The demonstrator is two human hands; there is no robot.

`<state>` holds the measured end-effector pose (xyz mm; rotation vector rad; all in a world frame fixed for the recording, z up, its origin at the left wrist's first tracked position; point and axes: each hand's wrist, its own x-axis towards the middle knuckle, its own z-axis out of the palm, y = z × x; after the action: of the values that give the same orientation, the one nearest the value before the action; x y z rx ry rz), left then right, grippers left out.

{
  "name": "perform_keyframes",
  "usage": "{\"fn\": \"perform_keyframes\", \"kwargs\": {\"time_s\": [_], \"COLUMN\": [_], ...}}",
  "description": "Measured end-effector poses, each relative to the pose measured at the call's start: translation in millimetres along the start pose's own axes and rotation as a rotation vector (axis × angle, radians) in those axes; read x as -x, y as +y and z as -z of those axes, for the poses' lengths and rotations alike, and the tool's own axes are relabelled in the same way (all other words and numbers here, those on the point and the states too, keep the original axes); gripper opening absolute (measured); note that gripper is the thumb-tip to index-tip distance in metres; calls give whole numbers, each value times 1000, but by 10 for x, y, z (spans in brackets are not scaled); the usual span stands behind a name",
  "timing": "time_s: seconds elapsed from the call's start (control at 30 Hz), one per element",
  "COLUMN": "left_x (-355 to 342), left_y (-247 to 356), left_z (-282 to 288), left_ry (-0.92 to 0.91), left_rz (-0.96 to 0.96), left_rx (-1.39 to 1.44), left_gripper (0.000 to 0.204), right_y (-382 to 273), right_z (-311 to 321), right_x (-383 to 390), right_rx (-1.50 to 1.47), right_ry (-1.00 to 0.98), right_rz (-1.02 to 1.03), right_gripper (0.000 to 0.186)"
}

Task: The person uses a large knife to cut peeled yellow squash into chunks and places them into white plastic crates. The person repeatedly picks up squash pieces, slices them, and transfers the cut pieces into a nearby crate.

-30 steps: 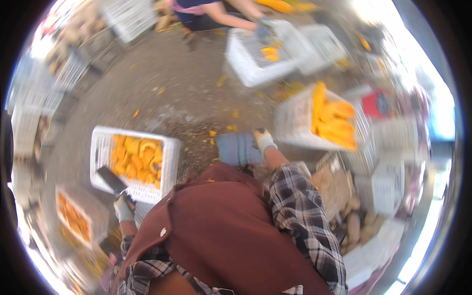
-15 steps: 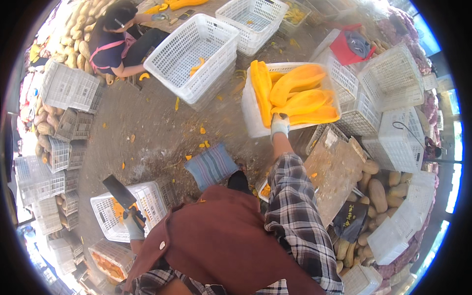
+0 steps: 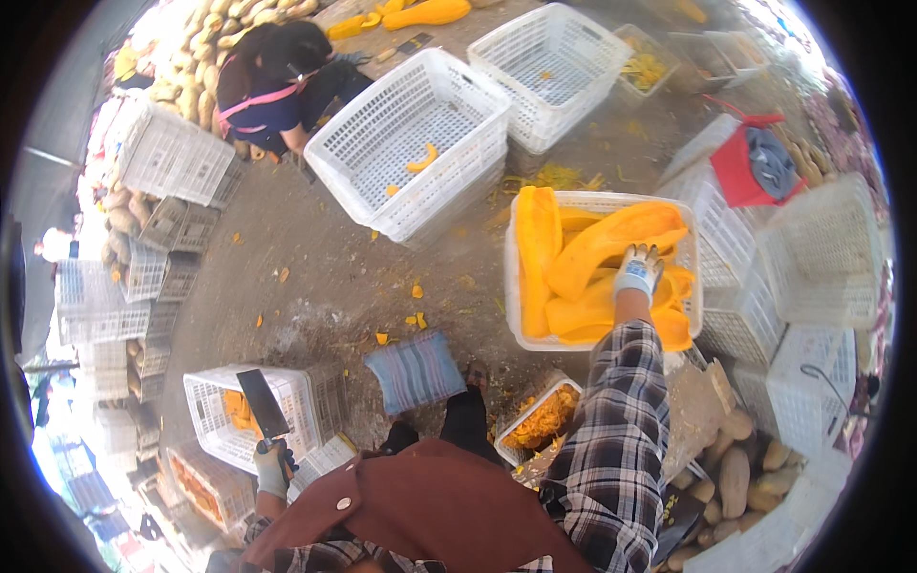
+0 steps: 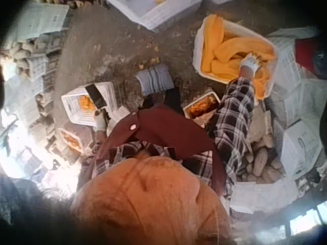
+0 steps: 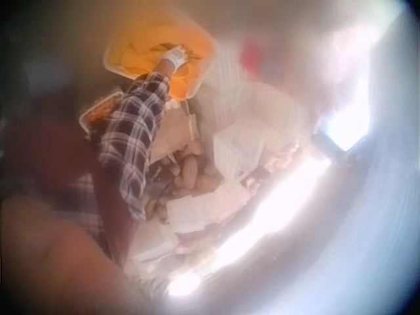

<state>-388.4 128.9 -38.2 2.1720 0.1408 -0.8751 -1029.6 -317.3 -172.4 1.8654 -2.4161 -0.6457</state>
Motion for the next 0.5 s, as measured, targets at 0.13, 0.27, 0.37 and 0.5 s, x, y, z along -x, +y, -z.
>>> {"fn": "perform_keyframes", "kwargs": {"time_s": [0.13, 0.27, 0.37, 0.5], "left_x": [136, 193, 178, 148], "left_y": [-46, -19, -26, -103], "left_z": [-40, -79, -142, -202], "left_ry": [29, -4, 11, 23], "left_rz": [14, -32, -34, -25], "left_rx": [-179, -323, -322, -312], "left_gripper": [15, 13, 10, 10], "right_y": [-77, -159, -131, -62], "right_z": [-243, -289, -256, -138], "right_x": [-366, -621, -681, -592], "right_rx": [89, 159, 190, 179], "right_ry": [-47, -40, -35, -24], "right_rz": [101, 188, 318, 429], "right_gripper": [44, 36, 31, 35]}}
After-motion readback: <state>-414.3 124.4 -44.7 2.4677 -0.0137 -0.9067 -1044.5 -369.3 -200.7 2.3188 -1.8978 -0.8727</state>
